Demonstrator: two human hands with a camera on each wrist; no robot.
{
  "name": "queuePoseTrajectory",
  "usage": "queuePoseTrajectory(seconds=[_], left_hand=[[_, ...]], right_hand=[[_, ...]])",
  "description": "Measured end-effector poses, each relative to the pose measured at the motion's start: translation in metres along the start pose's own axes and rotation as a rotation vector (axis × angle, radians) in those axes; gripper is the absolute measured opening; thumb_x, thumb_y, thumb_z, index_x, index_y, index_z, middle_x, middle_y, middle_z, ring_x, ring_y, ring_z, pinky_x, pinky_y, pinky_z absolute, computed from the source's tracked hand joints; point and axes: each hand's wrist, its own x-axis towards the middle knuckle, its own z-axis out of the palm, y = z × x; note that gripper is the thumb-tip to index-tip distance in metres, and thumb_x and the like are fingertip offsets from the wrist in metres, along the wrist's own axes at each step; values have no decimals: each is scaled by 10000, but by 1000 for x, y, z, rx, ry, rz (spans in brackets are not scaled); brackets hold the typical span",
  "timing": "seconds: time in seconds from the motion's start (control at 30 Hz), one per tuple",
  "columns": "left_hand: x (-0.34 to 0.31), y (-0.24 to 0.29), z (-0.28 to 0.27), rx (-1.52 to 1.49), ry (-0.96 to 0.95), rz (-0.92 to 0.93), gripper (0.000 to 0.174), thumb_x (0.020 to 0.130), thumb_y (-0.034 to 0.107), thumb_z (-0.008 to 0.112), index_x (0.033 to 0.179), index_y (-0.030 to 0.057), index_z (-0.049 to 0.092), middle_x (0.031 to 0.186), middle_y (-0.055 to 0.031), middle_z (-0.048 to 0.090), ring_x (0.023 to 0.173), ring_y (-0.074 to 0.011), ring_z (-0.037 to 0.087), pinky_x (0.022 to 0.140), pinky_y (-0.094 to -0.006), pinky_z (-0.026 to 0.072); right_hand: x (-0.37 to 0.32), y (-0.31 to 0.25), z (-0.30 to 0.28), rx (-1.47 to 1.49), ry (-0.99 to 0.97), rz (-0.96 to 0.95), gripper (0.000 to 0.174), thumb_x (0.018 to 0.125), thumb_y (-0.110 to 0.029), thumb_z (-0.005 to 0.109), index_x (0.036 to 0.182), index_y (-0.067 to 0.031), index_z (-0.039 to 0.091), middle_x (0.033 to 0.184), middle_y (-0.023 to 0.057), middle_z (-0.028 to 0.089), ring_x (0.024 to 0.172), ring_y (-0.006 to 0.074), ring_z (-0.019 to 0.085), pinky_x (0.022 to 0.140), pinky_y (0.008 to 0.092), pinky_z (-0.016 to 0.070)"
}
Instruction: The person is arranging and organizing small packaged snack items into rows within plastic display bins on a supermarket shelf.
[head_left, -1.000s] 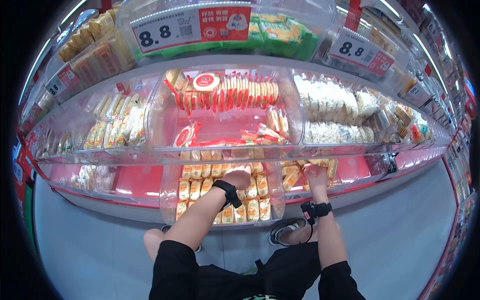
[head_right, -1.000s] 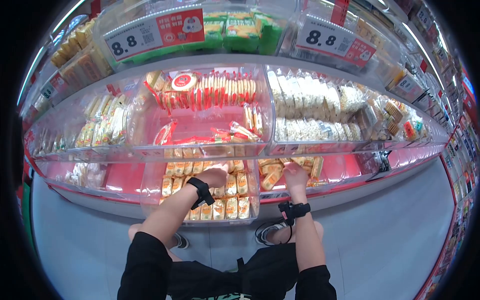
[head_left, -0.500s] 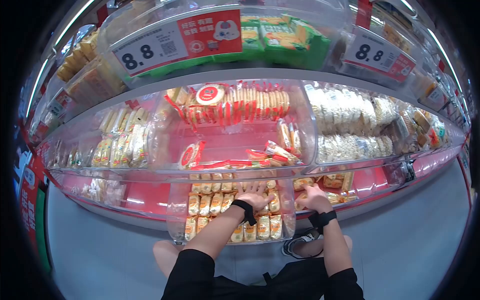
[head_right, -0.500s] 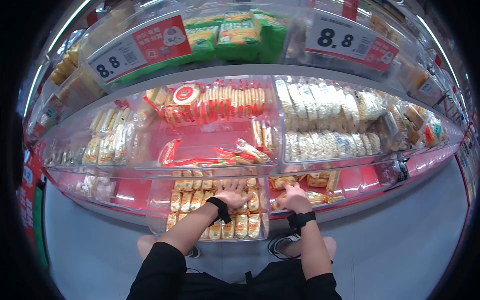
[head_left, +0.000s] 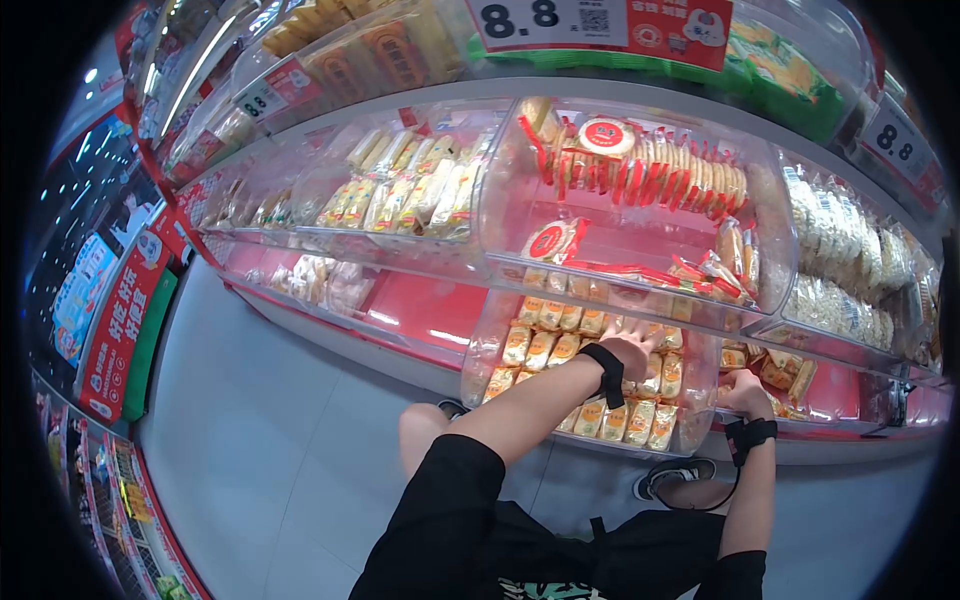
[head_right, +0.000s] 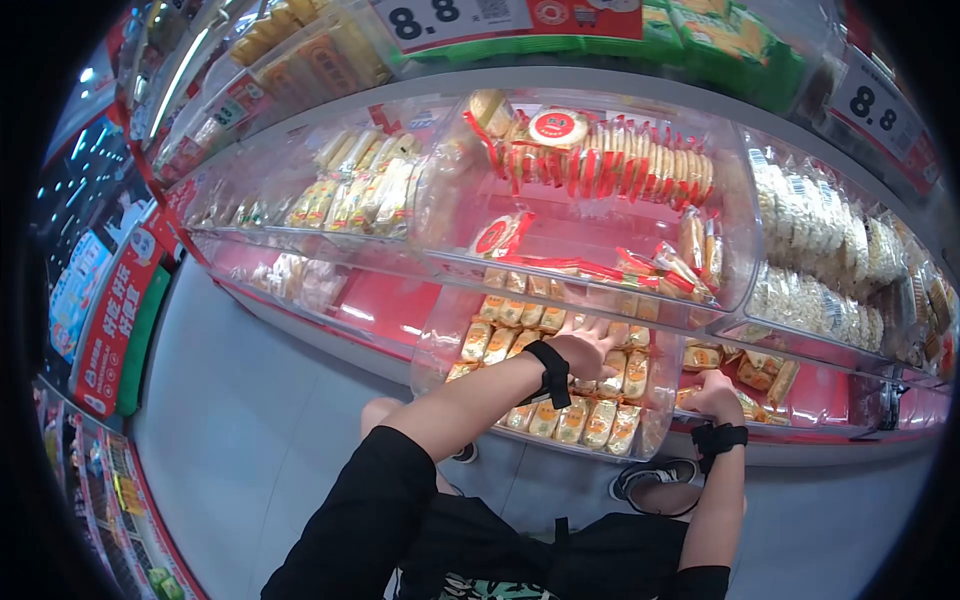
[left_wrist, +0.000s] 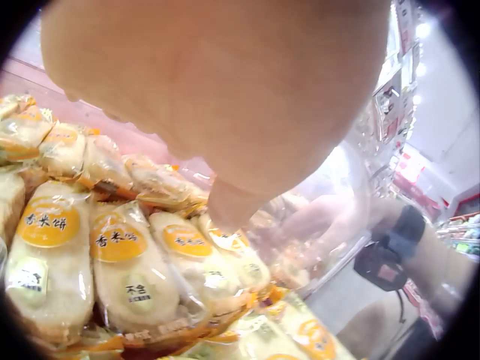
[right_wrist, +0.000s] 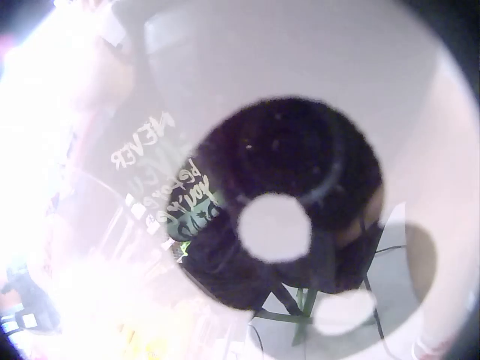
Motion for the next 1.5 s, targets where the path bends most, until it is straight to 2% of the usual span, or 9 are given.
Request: queuePoseTrajectory(seconds=[0.23,0.33,0.47,0.6,0.67,0.8,1.0,1.2,1.5], left_hand=[[-53,25,-14,46,-105,164,543,838,432,555,1254,84,539,1503,-198,156,1388,-313,179,1050,-474,266],[-60,31,-7,34,-9,216,521,836,410,560,1203,40,569,1474,-228,223,1347,-348,270,1043,-506,278],[-82,39,-15,-36,58,279,416,833,310,569,1100,-6,616,1397,-256,344,1237,-365,424,994,-543,331],[-89,37,-19,-118,106,307,330,830,266,565,991,-12,640,1206,-249,518,1064,-362,555,881,-496,440],[-102,36,-26,-162,184,311,295,830,251,562,934,-12,644,1088,-231,586,979,-362,597,823,-468,477],[-104,38,-25,-310,386,326,380,817,268,592,1062,-15,528,1031,-225,598,970,-363,595,807,-445,481],[-112,70,-36,-607,451,580,479,767,294,687,1063,-6,460,977,-214,574,963,-383,568,813,-448,452],[-113,66,-42,-840,497,557,319,791,222,671,909,7,467,785,-158,578,806,-337,591,679,-414,442],[-116,44,-29,-685,755,512,277,782,157,663,930,17,475,851,-162,573,837,-348,576,710,-415,444]], right_hand=[[-14,-15,-10,94,34,-112,513,501,-350,853,735,25,593,626,69,575,579,167,543,551,308,470],[-22,-29,-16,135,140,-166,454,460,-265,833,749,3,607,670,80,567,609,169,542,567,306,459],[-22,-28,-23,373,74,-214,249,598,-80,735,814,-21,627,651,-49,472,576,62,447,508,205,367],[-36,-29,-26,750,237,-265,301,719,-25,655,1012,-28,587,789,-38,483,705,48,482,620,176,398],[-30,-6,-27,645,368,-337,354,802,-40,627,1144,-12,539,940,7,536,845,86,527,747,219,432],[-82,-48,-25,636,716,-523,365,853,-37,589,1203,21,503,1104,73,544,1002,162,524,894,299,413],[-117,-110,-37,647,543,-706,340,749,-29,624,1070,-5,515,1061,89,468,1040,201,461,955,314,334],[-113,-139,-38,734,484,-788,309,728,-20,645,1007,-8,513,1011,79,466,990,192,468,923,301,345],[-100,-143,-39,862,330,-731,255,890,-69,533,1109,55,576,1076,97,591,995,162,564,880,280,429]])
